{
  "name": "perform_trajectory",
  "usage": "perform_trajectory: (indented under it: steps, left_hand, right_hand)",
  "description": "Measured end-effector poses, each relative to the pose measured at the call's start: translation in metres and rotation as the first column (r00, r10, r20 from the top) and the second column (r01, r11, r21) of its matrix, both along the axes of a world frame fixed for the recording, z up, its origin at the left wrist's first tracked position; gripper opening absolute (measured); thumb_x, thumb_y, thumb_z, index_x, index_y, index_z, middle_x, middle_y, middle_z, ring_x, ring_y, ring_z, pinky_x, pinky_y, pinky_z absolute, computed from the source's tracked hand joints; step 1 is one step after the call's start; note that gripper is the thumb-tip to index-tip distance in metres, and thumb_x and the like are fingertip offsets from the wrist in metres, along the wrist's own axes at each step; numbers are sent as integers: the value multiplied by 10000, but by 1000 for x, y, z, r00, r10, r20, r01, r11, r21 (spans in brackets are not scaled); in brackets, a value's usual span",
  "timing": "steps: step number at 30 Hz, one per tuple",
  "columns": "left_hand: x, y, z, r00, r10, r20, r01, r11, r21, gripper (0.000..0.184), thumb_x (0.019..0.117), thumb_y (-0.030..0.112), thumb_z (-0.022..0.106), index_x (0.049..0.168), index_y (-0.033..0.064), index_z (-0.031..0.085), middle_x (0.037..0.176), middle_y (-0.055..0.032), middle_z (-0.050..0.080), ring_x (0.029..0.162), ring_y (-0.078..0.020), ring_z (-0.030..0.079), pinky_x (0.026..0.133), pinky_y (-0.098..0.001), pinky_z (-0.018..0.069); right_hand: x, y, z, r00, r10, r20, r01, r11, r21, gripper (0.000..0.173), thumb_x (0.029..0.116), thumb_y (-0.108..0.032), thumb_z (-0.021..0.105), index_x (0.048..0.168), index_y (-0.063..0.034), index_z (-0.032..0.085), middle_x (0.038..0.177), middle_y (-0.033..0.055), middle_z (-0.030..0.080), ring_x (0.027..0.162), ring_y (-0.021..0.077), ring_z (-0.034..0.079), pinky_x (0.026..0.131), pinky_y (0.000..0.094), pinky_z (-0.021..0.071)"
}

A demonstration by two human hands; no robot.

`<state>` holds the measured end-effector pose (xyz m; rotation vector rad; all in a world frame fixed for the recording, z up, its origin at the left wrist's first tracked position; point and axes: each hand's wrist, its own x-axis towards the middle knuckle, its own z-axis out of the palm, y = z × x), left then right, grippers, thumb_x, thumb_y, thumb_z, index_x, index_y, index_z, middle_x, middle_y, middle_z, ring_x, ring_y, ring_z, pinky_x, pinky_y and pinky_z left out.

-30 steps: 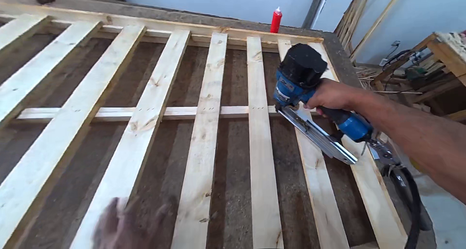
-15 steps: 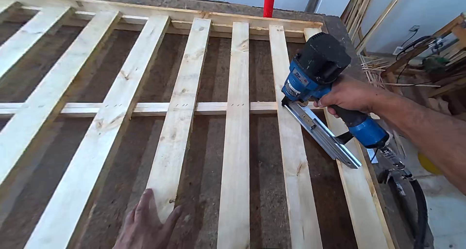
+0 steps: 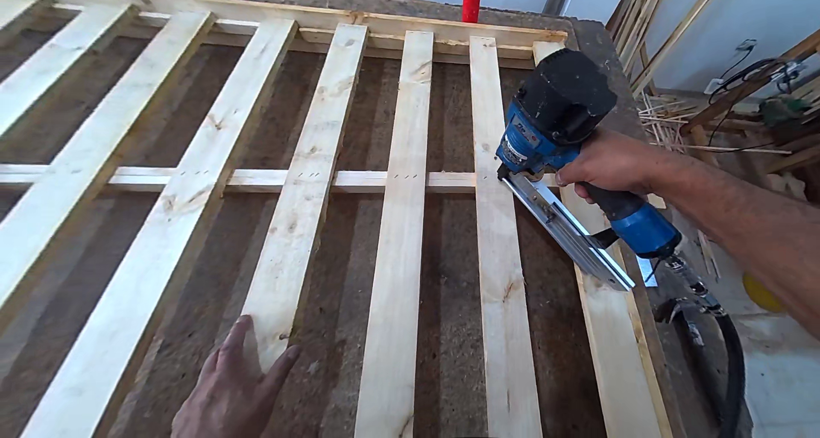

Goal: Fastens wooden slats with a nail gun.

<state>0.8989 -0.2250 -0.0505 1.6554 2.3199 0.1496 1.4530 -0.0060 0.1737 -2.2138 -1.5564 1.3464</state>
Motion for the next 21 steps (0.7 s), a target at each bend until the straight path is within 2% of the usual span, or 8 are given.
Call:
perform_trajectory:
  steps: [3,7,13,16,19,21]
  left_hand:
    - [2,2,2,1000,1,6,-1,1000,-10,1114,747,910,469,1638,283,236,1500,-234,496,1227,-462,601,908,-709,490]
    - [2,4,2,1000,-2,-7,2,1000,-10,1133,737,931,449,1638,277,234,1490,-237,502,1224,-460,603,911,-700,497]
    - [6,4,4,1000,16,-19,-15,1000,13,1088,732,878,474,1629,298,265,1454,-229,537,1170,-465,630,854,-716,506]
    - [5,4,6,1000,7,-1,-7,1000,-3,1080,749,866,499,1635,298,254,1480,-212,523,1209,-445,618,894,-704,504]
    - [2,4,4,1000,2,3,-2,1000,-9,1096,753,890,490,1639,293,243,1517,-195,497,1263,-425,591,939,-693,491]
    - [0,2,4,1000,-10,12,10,1000,-2,1088,775,875,503,1640,270,242,1545,-186,473,1311,-416,562,983,-682,475]
  right_hand:
    - [1,-2,3,1000,5,11,-5,1000,-9,228,915,-116,726,1101,-24,632,679,139,656,496,210,634,487,343,576]
    - [5,-7,5,999,14,32,-14,1000,7,182,911,-114,725,1036,-17,635,649,131,648,482,204,626,480,339,566]
    - [11,-11,0,999,3,-42,-2,1000,21,219,911,-127,739,1063,-10,632,680,150,657,494,217,634,492,353,578]
    - [22,-25,6,999,-12,-50,15,998,64,176,897,-119,737,1007,-10,653,671,144,662,503,226,639,490,361,572]
    - [53,-46,14,999,-49,-11,50,994,94,191,886,-104,752,1051,-33,687,717,156,681,521,248,643,498,382,578]
    - [77,-59,16,997,-82,2,81,989,124,160,868,-71,759,1003,-24,686,673,164,667,494,252,631,476,380,565]
